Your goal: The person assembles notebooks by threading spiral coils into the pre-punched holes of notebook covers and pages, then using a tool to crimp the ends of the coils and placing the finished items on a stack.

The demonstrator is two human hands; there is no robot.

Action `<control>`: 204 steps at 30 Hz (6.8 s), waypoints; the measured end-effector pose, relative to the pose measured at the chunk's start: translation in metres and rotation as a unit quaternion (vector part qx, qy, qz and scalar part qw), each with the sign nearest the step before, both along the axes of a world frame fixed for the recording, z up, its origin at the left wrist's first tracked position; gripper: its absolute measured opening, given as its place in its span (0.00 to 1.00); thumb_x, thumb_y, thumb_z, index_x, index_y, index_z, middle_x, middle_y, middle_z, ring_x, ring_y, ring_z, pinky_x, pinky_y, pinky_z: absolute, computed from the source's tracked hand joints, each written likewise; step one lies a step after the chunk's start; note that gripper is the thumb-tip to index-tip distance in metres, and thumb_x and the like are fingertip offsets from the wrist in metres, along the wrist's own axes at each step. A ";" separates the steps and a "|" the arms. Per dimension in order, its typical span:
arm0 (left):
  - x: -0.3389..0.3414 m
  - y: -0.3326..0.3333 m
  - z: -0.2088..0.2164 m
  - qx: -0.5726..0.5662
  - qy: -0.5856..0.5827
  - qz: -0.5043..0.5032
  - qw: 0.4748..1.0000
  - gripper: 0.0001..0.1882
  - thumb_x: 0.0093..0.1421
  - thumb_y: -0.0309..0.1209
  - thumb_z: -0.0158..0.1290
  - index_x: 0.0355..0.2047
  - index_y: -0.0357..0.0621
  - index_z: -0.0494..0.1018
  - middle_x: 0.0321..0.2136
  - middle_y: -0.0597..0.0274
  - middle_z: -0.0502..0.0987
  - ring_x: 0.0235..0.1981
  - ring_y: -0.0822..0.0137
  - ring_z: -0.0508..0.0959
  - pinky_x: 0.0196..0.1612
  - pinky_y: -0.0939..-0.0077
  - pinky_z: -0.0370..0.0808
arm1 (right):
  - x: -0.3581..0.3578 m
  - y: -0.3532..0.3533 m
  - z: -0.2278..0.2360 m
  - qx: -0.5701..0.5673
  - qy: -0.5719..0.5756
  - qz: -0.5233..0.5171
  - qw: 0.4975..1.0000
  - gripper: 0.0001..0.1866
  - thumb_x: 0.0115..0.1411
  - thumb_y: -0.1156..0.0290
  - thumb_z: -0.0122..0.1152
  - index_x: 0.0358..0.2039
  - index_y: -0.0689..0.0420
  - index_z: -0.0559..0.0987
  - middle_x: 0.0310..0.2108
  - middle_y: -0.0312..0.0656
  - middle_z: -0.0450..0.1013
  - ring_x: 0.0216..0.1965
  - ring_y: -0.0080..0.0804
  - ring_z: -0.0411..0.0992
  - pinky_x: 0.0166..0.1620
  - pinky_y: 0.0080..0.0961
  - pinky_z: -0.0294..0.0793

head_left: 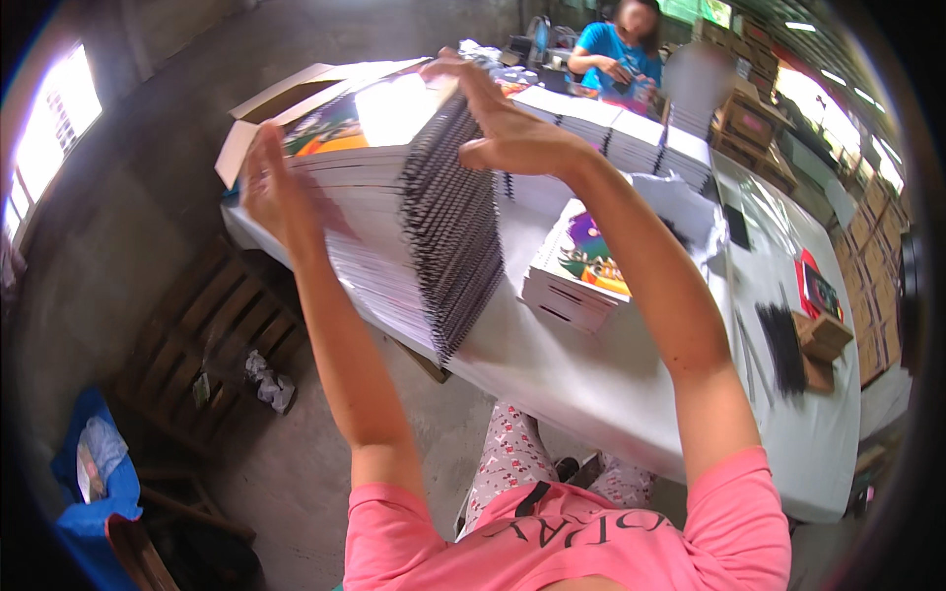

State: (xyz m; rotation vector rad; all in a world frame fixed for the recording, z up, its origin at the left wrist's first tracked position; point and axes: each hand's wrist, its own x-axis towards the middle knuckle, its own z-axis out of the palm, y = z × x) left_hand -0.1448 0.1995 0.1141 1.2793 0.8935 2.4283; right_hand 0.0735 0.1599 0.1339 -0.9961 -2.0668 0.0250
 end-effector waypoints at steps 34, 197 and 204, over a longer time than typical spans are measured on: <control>0.192 -0.044 -0.213 -0.221 0.625 -0.190 0.724 0.46 0.40 0.74 0.45 0.54 0.60 0.67 0.59 0.67 0.61 0.64 0.39 0.35 0.50 0.23 0.22 | 0.139 -0.087 -0.181 -0.078 0.172 -0.549 0.814 0.10 0.49 0.72 0.61 0.33 0.60 0.78 0.27 0.49 0.76 0.31 0.46 0.75 0.38 0.39 0.73; 0.253 -0.255 -0.199 0.083 0.496 -0.285 0.816 0.26 0.35 0.48 0.67 0.19 0.46 0.65 0.28 0.62 0.66 0.54 0.50 0.64 0.61 0.45 0.44 | 0.218 -0.338 -0.197 -0.084 0.534 0.246 0.804 0.10 0.50 0.74 0.62 0.34 0.60 0.81 0.36 0.55 0.75 0.43 0.44 0.73 0.57 0.41 0.62; 0.244 -0.253 -0.199 0.088 0.510 -0.280 0.809 0.25 0.36 0.49 0.67 0.18 0.45 0.66 0.25 0.59 0.65 0.52 0.50 0.67 0.60 0.45 0.46 | 0.202 -0.334 -0.208 -0.155 0.521 0.257 0.799 0.11 0.48 0.68 0.64 0.31 0.61 0.82 0.34 0.51 0.77 0.41 0.44 0.74 0.55 0.42 0.64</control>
